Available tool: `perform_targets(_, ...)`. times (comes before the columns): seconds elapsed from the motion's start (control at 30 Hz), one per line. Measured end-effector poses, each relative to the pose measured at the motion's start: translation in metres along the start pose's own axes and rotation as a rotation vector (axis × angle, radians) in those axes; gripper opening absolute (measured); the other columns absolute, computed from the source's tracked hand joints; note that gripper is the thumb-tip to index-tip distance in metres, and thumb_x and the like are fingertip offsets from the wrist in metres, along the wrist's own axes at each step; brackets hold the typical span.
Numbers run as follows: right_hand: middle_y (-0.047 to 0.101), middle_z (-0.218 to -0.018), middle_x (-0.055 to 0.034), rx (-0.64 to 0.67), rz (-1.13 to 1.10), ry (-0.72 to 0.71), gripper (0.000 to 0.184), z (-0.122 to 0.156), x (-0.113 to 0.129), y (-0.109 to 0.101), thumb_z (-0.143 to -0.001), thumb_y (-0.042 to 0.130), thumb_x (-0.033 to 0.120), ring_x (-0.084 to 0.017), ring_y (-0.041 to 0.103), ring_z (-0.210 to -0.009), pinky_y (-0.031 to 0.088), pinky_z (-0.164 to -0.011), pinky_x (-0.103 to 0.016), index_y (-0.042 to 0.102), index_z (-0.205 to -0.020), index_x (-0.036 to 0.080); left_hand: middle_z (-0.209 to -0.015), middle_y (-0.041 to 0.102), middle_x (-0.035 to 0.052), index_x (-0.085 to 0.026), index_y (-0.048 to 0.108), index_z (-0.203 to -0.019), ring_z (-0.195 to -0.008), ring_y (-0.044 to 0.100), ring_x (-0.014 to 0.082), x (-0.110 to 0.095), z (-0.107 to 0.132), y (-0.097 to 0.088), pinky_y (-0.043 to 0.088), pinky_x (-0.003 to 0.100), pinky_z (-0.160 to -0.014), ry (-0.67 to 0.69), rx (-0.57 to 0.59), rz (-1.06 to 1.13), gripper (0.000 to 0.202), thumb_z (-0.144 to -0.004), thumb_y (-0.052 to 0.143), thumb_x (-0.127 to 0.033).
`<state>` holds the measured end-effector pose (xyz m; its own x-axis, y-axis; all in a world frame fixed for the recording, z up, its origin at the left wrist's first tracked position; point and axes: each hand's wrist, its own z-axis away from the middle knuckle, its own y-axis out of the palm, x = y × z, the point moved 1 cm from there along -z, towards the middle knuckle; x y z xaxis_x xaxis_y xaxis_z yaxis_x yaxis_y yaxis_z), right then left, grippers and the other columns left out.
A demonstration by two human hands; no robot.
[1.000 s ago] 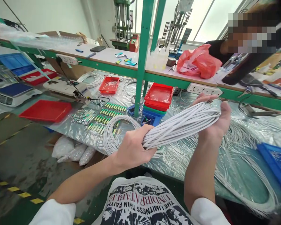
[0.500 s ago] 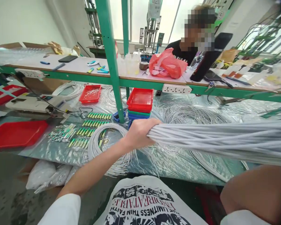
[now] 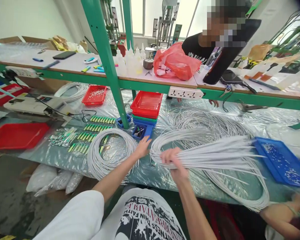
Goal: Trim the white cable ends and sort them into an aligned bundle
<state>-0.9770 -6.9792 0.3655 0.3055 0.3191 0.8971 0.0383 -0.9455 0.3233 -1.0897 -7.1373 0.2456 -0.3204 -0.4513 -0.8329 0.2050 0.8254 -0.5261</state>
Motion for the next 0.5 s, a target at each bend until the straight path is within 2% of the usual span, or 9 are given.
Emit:
perform_targets(0.07,0.052,-0.058,0.0011,0.034,0.085,0.155,0.030,0.019,-0.050,0.009,-0.085,0.062,0.041,-0.016,0.051,-0.056,0.043,-0.061,-0.032,0.051,-0.064,0.022,-0.107,0.070,0.0146,-0.014,0.070,-0.089,-0.109,0.062,0.0302,0.029,0.044,-0.013,0.045,0.048,-0.100,-0.144,0.036,-0.003,0.026,-0.068,0.072,-0.030)
perform_targets(0.1,0.051,-0.053,0.0015,0.052,0.102,0.215,0.030,0.029,-0.072,0.012,-0.086,0.061,0.041,-0.016,0.049,-0.051,0.042,-0.056,-0.031,0.051,-0.064,0.021,-0.099,0.072,0.0132,-0.015,0.070,-0.087,-0.101,0.066,0.0287,0.039,0.064,-0.023,0.048,0.047,-0.096,-0.202,0.049,0.003,0.024,-0.071,0.069,-0.032)
perform_targets(0.17,0.048,-0.050,0.0029,0.120,0.131,0.404,0.031,0.051,-0.106,0.020,-0.087,0.057,0.046,-0.015,0.046,-0.047,0.041,-0.054,-0.031,0.051,-0.068,0.022,-0.090,0.073,0.0129,-0.014,0.069,-0.088,-0.089,0.069,0.0267,0.049,0.094,-0.043,0.053,0.044,-0.086,-0.297,0.069,0.031,0.029,-0.081,0.058,-0.039)
perform_targets(0.23,0.051,-0.055,0.0015,0.168,0.214,0.508,0.031,0.068,-0.126,0.030,-0.086,0.055,0.048,-0.017,0.049,-0.053,0.043,-0.060,-0.032,0.051,-0.069,0.022,-0.096,0.073,0.0142,-0.012,0.067,-0.097,-0.090,0.070,0.0249,0.046,0.110,-0.062,0.054,0.040,-0.085,-0.353,0.096,0.097,0.040,-0.090,0.046,-0.045)
perform_targets(0.3,0.053,-0.059,0.0001,0.189,0.321,0.552,0.030,0.075,-0.136,0.043,-0.086,0.054,0.045,-0.018,0.052,-0.059,0.045,-0.067,-0.034,0.052,-0.067,0.022,-0.107,0.071,0.0147,-0.012,0.065,-0.106,-0.099,0.068,0.0238,0.034,0.113,-0.074,0.051,0.038,-0.092,-0.405,0.167,0.327,0.048,-0.093,0.039,-0.050)
perform_targets(0.37,0.054,-0.061,-0.0001,0.173,0.402,0.565,0.025,0.073,-0.141,0.057,-0.083,0.056,0.040,-0.018,0.053,-0.062,0.046,-0.069,-0.035,0.052,-0.066,0.021,-0.118,0.067,0.0140,-0.013,0.060,-0.119,-0.111,0.062,0.0237,0.017,0.106,-0.080,0.046,0.038,-0.101,-0.400,0.296,0.616,0.055,-0.094,0.037,-0.055)
perform_targets(0.43,0.056,-0.063,-0.0001,0.151,0.420,0.566,0.016,0.065,-0.145,0.068,-0.075,0.061,0.033,-0.019,0.056,-0.065,0.049,-0.069,-0.035,0.055,-0.068,0.021,-0.124,0.063,0.0130,-0.014,0.055,-0.127,-0.116,0.058,0.0255,0.001,0.095,-0.083,0.043,0.037,-0.103,-0.303,0.428,0.732,0.059,-0.086,0.054,-0.056)
perform_targets(0.5,0.059,-0.066,-0.0014,0.124,0.410,0.563,0.011,0.056,-0.149,0.077,-0.068,0.064,0.027,-0.022,0.059,-0.073,0.051,-0.073,-0.037,0.058,-0.071,0.020,-0.122,0.064,0.0126,-0.013,0.054,-0.127,-0.111,0.060,0.0266,-0.008,0.085,-0.086,0.046,0.037,-0.099,-0.258,0.486,0.695,0.063,-0.076,0.070,-0.047)
